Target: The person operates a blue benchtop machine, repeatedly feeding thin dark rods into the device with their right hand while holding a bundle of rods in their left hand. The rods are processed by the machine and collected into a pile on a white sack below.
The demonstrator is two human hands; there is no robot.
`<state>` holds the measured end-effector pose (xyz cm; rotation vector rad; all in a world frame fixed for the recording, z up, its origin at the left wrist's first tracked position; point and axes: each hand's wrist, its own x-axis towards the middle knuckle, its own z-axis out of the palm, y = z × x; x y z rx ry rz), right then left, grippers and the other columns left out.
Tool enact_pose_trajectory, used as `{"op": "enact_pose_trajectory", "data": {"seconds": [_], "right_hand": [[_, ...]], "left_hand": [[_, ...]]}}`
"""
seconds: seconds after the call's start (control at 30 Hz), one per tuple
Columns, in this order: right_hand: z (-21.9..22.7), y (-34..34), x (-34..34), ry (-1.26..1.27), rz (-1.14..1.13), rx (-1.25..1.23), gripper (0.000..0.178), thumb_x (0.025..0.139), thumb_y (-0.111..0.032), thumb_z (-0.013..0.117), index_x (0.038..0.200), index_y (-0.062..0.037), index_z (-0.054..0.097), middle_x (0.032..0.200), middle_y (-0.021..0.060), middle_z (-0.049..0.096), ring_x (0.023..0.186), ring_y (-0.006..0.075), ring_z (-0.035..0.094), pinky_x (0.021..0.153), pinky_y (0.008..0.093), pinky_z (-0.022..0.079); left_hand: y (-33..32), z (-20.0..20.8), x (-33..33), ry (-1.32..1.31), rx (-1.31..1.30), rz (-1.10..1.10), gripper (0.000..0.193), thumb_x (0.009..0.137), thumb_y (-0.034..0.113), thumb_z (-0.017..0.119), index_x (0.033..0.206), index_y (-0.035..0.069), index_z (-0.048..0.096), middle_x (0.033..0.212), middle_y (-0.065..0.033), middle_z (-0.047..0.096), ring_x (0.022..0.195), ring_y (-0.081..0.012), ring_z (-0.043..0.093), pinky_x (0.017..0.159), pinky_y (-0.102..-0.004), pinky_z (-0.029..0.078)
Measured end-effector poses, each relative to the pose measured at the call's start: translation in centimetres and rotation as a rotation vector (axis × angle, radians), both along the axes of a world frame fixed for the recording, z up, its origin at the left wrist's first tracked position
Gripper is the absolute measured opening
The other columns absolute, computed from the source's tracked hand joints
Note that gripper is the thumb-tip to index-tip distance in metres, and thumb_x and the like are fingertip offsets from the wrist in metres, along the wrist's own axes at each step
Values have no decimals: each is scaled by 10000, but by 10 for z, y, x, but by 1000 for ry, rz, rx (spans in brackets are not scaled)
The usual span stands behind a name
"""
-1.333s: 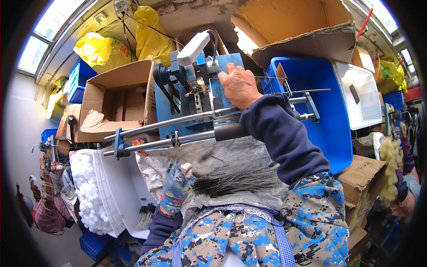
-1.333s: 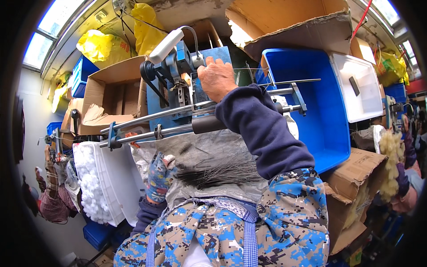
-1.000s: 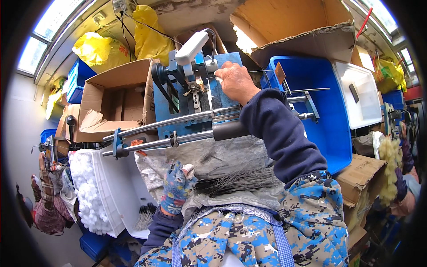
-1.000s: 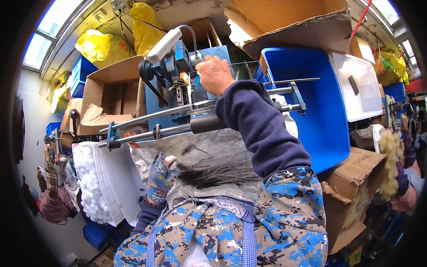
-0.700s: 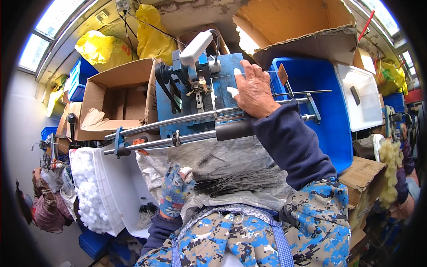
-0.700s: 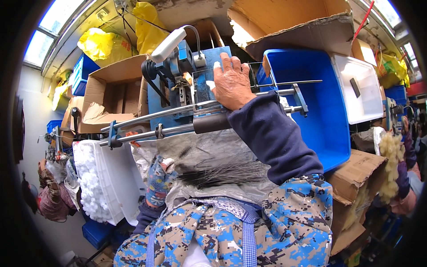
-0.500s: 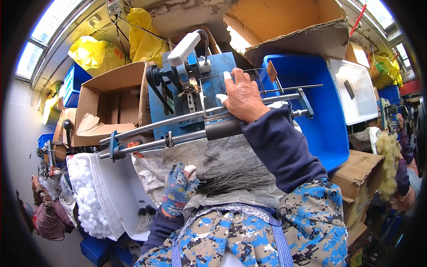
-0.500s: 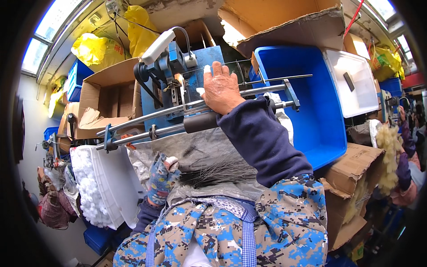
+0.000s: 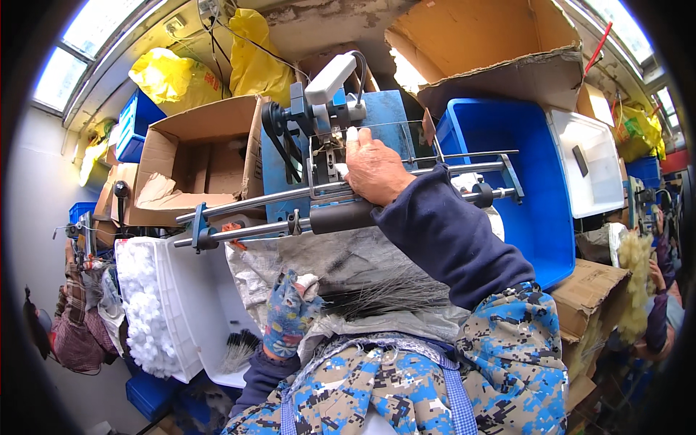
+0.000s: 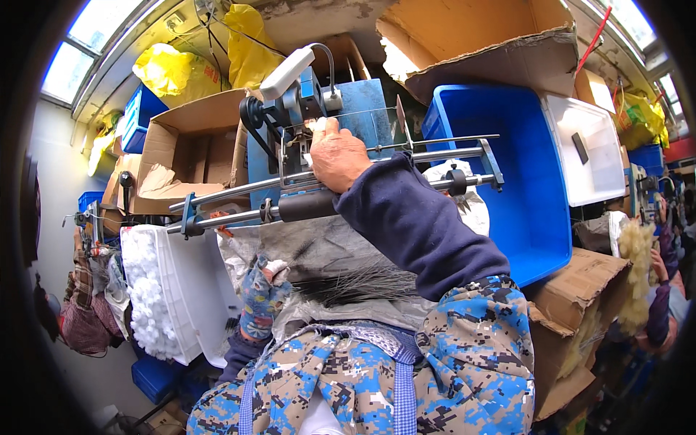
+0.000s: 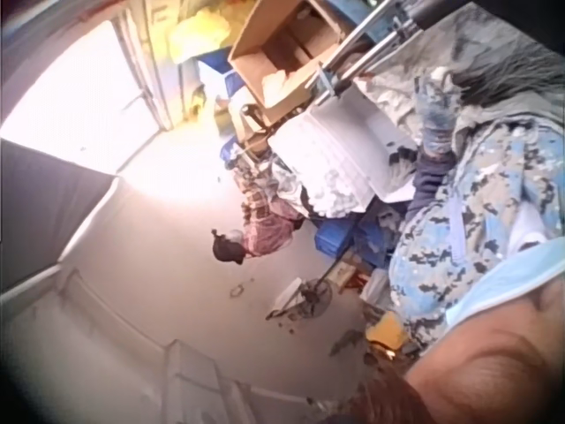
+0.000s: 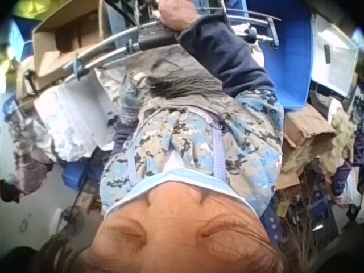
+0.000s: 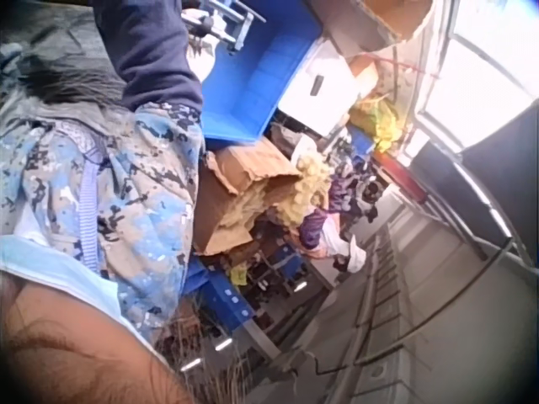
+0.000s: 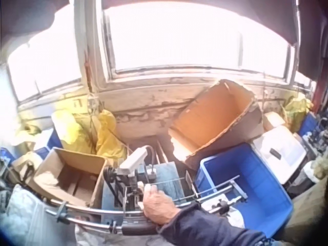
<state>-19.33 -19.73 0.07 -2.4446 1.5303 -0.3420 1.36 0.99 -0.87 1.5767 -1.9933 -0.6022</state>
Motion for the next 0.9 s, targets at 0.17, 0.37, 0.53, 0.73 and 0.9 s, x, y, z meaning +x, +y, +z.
{"op": "enact_pose_trajectory", "data": {"seconds": [0.17, 0.37, 0.53, 0.73, 0.9], "right_hand": [[25, 3, -45, 162, 4, -99, 409, 712, -197, 663, 1011, 53, 537, 993, 153, 474, 943, 286, 474, 725, 400, 437], [32, -28, -69, 318, -150, -306, 219, 751, -128, 583, 950, -40, 615, 1018, 106, 546, 991, 255, 470, 787, 411, 345], [40, -20, -80, 453, -37, -157, 117, 757, -93, 553, 795, -104, 664, 794, 64, 640, 901, 222, 538, 809, 410, 335], [70, 91, -89, -48, 258, -2, 185, 647, -31, 625, 825, -60, 588, 755, 68, 579, 777, 234, 522, 662, 367, 385], [45, 122, -10, -1050, 410, 234, 209, 797, -58, 605, 995, 2, 574, 1007, 121, 571, 920, 245, 541, 796, 333, 434]], "left_hand": [[1, 5, 4, 42, -12, 106, 371, 665, 21, 641, 1029, 51, 580, 915, -137, 598, 799, -315, 572, 694, -349, 455], [-14, 21, -18, 210, -30, 114, 340, 674, -19, 624, 1005, 47, 580, 850, -111, 612, 751, -271, 591, 659, -322, 454], [-11, 10, -7, 222, -148, 200, 259, 732, -54, 596, 979, 26, 583, 815, -99, 617, 722, -211, 597, 641, -288, 454], [-2, 32, -2, 836, 87, 477, 155, 869, 39, 528, 1021, 6, 542, 807, -80, 606, 649, -109, 555, 574, -202, 438], [-21, 39, -50, 273, -146, 5, 212, 795, -5, 587, 1005, 23, 582, 864, -107, 620, 744, -184, 617, 627, -252, 478]]}}
